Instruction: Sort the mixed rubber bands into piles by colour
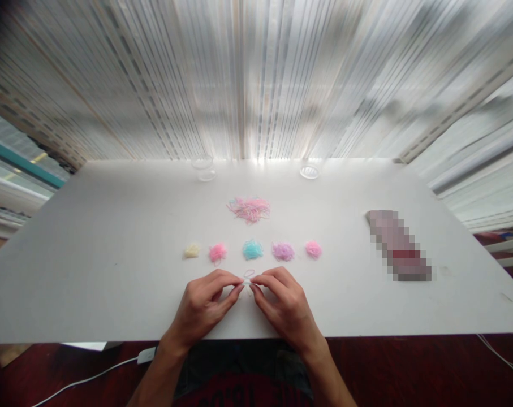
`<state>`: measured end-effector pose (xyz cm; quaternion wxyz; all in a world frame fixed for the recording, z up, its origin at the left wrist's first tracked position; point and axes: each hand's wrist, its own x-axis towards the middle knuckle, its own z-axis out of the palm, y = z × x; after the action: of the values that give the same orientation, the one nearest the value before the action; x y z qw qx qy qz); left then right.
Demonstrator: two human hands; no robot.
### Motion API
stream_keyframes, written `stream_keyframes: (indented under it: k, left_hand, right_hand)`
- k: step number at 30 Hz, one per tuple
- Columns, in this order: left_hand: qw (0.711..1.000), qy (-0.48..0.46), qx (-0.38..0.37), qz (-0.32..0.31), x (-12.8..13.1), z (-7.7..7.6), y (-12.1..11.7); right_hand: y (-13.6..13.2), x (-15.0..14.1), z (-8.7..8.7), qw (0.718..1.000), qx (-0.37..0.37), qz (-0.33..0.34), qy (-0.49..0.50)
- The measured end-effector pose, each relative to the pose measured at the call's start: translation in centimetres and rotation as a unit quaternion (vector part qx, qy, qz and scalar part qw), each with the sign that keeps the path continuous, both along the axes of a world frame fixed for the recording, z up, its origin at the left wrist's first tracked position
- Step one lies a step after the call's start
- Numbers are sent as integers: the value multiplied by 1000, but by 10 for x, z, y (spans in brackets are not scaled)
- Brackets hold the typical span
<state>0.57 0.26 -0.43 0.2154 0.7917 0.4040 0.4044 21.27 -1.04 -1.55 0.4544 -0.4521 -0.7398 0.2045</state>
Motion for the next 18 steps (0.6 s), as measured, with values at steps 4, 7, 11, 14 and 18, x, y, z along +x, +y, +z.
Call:
stream_keyframes:
  k: [4, 7, 11, 14, 18]
  left_hand:
    - [1000, 4, 1, 2, 0, 1, 0]
    - [1000, 8, -1, 3, 0, 1, 0]
    - [1000, 7, -6, 0, 0, 2, 0]
    - [1000, 6, -6, -1, 0, 2, 0]
    - [1000, 7, -7, 0, 0, 2, 0]
  right_hand:
    - [0, 0, 0, 1000, 0, -4, 2]
    - [0, 0, 0, 1000, -4, -5, 1]
    - [-1, 0, 0, 1000, -12, -6, -7]
    - [-1, 1, 0, 1000, -16, -5, -11]
    - [-1, 0, 0, 1000, -20, -2, -13]
